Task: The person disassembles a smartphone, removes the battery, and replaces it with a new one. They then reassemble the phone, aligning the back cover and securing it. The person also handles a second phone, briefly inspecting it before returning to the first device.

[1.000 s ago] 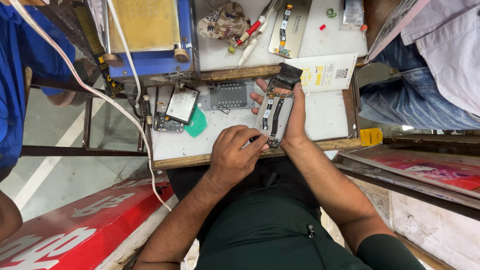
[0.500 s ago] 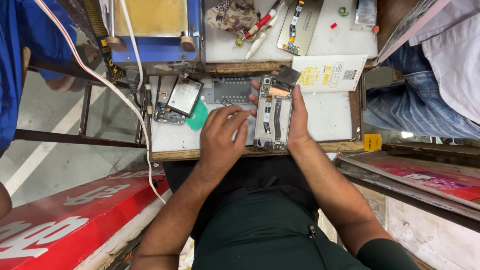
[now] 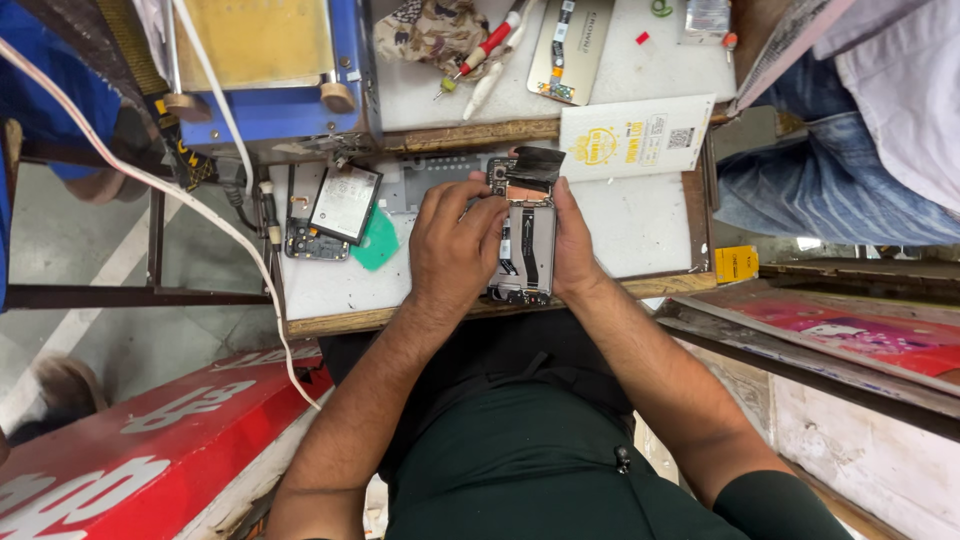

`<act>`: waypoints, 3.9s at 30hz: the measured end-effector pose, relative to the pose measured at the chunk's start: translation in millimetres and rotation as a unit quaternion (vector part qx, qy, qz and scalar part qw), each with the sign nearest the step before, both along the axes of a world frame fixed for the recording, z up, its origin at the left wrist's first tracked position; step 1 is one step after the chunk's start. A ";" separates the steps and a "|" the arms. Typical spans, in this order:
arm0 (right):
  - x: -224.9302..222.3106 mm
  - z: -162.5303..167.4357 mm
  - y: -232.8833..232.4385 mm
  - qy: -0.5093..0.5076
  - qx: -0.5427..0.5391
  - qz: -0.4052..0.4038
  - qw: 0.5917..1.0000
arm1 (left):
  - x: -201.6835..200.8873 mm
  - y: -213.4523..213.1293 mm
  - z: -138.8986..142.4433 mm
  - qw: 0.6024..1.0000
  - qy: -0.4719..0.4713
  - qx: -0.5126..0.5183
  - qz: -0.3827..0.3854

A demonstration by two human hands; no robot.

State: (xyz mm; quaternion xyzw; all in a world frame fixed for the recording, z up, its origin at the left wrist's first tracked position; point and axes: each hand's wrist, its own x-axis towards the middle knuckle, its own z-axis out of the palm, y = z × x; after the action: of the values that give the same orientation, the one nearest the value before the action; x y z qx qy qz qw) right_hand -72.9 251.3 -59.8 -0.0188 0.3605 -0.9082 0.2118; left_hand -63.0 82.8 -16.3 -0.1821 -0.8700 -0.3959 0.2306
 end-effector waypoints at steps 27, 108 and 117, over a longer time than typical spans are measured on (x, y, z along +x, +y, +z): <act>-0.3 3.1 -3.8 -0.033 0.008 -0.005 0.999 | 8.6 0.3 -14.9 0.990 0.095 -0.103 0.015; -0.8 5.2 -4.9 -0.036 0.022 -0.010 0.999 | 36.7 -2.4 -19.5 0.983 -0.151 -0.102 0.017; 4.0 1.9 -2.5 -0.035 0.036 0.014 0.999 | 18.0 -6.0 -22.4 0.989 -0.134 -0.005 0.061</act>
State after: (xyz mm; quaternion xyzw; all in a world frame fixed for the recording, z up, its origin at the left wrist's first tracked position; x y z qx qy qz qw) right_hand -68.9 248.8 -57.9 0.0154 0.3850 -0.8916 0.2378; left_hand -45.0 76.8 -38.8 -0.0748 -0.9044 -0.3978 0.1351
